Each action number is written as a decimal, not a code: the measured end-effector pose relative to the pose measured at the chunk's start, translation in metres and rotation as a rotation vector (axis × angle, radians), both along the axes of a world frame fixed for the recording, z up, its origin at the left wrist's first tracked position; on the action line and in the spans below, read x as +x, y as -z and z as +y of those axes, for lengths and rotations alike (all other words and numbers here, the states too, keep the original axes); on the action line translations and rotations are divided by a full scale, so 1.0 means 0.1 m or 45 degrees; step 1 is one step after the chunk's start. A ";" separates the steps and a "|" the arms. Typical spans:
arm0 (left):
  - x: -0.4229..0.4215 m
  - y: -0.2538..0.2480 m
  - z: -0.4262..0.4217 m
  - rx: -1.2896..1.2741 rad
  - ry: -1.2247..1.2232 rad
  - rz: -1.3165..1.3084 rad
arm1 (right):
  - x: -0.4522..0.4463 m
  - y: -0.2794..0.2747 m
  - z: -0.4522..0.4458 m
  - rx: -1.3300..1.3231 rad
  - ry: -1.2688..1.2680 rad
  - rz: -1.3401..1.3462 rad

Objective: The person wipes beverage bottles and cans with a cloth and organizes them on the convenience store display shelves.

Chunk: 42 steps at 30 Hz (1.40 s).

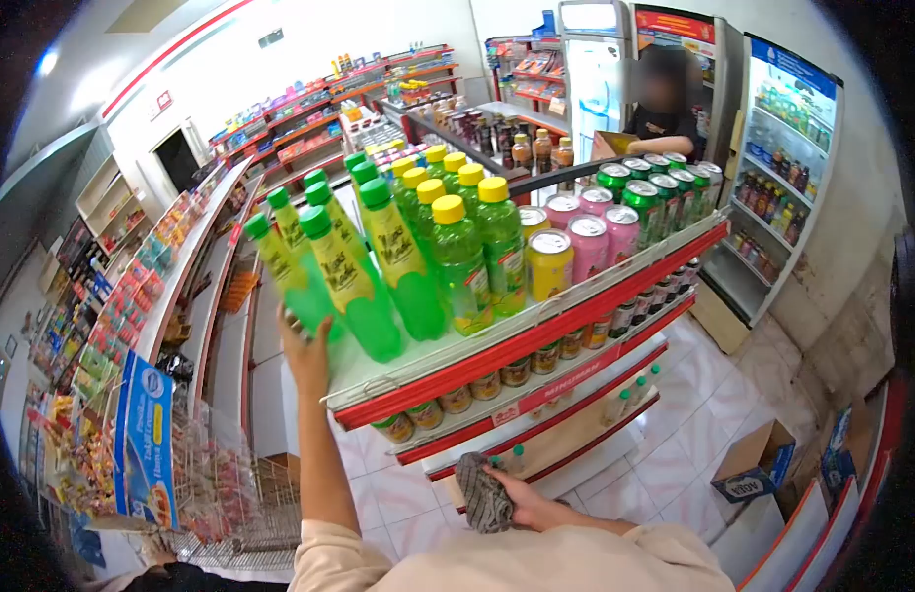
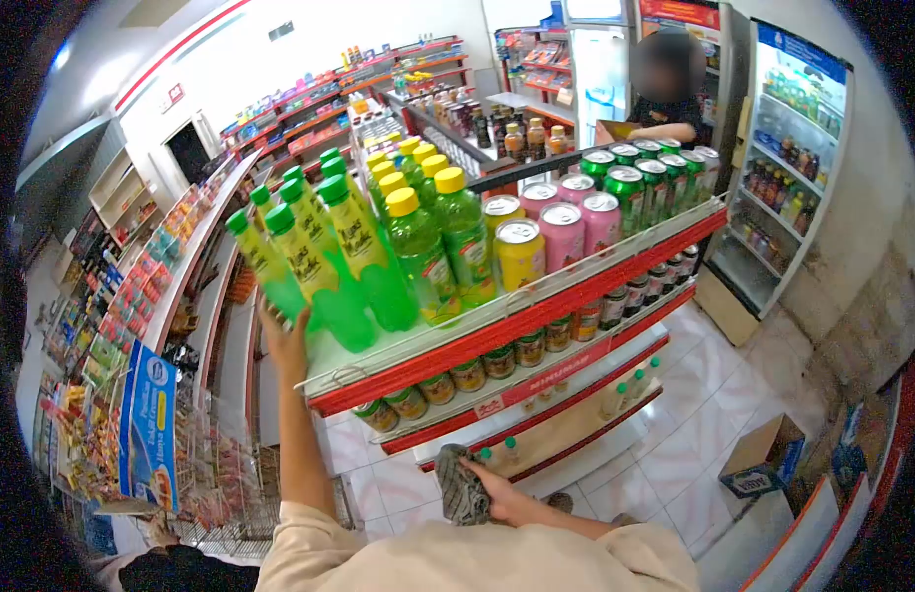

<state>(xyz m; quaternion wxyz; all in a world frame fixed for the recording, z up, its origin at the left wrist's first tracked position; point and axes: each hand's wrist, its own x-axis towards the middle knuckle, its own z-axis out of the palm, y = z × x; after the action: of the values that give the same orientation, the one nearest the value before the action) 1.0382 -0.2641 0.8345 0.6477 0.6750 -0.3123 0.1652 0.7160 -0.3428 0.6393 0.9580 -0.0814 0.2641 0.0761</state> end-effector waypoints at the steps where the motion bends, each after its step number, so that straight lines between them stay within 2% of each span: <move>1: -0.01 0.02 0.05 -0.025 -0.064 -0.018 | 0.02 0.03 -0.01 -0.013 -0.010 -0.028; 3: -0.02 0.11 0.28 0.050 -0.205 -0.066 | 0.03 0.07 0.02 -0.021 -0.033 -0.080; 7: -0.33 0.29 0.90 -0.303 -0.252 0.059 | 0.02 -0.05 -0.01 -0.056 -0.082 -0.006; 8: -0.63 0.14 0.93 -0.558 -0.170 0.205 | 0.01 -0.17 0.00 -0.113 -0.065 0.004; 9: -0.91 0.06 0.97 -0.806 -0.094 0.359 | 0.02 -0.20 0.02 -0.273 -0.099 -0.069; 11: -1.02 0.36 1.34 -0.805 0.164 0.540 | 0.03 -0.22 0.06 -0.604 -0.205 -0.213; 12: -1.09 0.47 1.53 -0.812 0.262 0.626 | 0.07 -0.18 0.09 -1.150 -0.301 -0.021; 14: -1.27 0.64 1.47 -0.805 0.203 0.517 | -0.04 -0.87 0.07 -1.639 -0.294 -0.217; 15: -1.37 0.81 1.51 -0.749 0.184 0.656 | -0.02 -1.14 0.05 -1.861 -0.304 -0.350; 16: -1.62 0.62 1.31 -0.686 0.053 0.594 | 0.07 -1.12 0.07 -2.047 -0.055 -0.607; 17: -1.66 0.83 1.38 -0.681 0.183 0.683 | 0.15 -1.11 0.10 -2.186 0.217 -0.869; 19: -1.86 1.15 1.36 -1.004 0.433 1.083 | 0.26 -1.18 0.15 -2.548 0.292 -0.974; 21: -2.13 0.89 1.10 -0.851 0.034 1.043 | 0.29 -1.26 0.27 -2.690 0.100 -1.311; 23: -2.26 1.14 1.20 -1.333 0.840 1.307 | 0.30 -1.20 0.40 -2.824 0.004 -1.620; 25: -2.30 1.27 1.23 -1.414 1.109 1.385 | 0.29 -1.08 0.60 -2.946 -0.037 -1.843; 26: -2.38 1.30 1.24 -1.308 1.050 1.364 | 0.32 -1.09 0.59 -2.790 -0.158 -1.808; 27: -2.46 1.32 1.25 -1.201 0.992 1.343 | 0.39 -1.12 0.59 -2.706 -0.068 -1.755; 29: -2.78 1.26 1.28 -0.709 0.475 1.187 | 0.59 -1.29 0.59 -2.538 0.091 -1.631; 30: -2.80 1.27 1.32 -0.505 0.488 1.128 | 0.67 -1.45 0.59 -2.496 0.195 -1.537; 32: -2.89 1.07 1.28 -0.494 0.453 1.032 | 0.85 -1.59 0.60 -2.428 0.373 -1.435; 35: -2.94 0.88 1.36 -0.499 0.412 0.936 | 0.77 -1.65 0.74 -2.126 0.399 -1.435; 37: -2.95 0.88 1.49 -0.508 0.377 0.921 | 0.63 -1.60 0.78 -2.003 0.171 -1.540; 38: -2.93 0.84 1.38 -0.743 0.076 1.002 | 0.57 -1.52 0.79 -1.997 0.071 -1.659; 42: -2.75 1.06 1.62 -1.045 -0.007 1.180 | 0.33 -1.13 0.73 -1.920 -0.349 -2.049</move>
<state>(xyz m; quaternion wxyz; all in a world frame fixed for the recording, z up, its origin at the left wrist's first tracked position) 0.7634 -0.1022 0.7290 0.9224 0.3732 0.0923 -0.0368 0.7492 -0.2698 0.7526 0.5386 -0.6972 -0.4672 -0.0738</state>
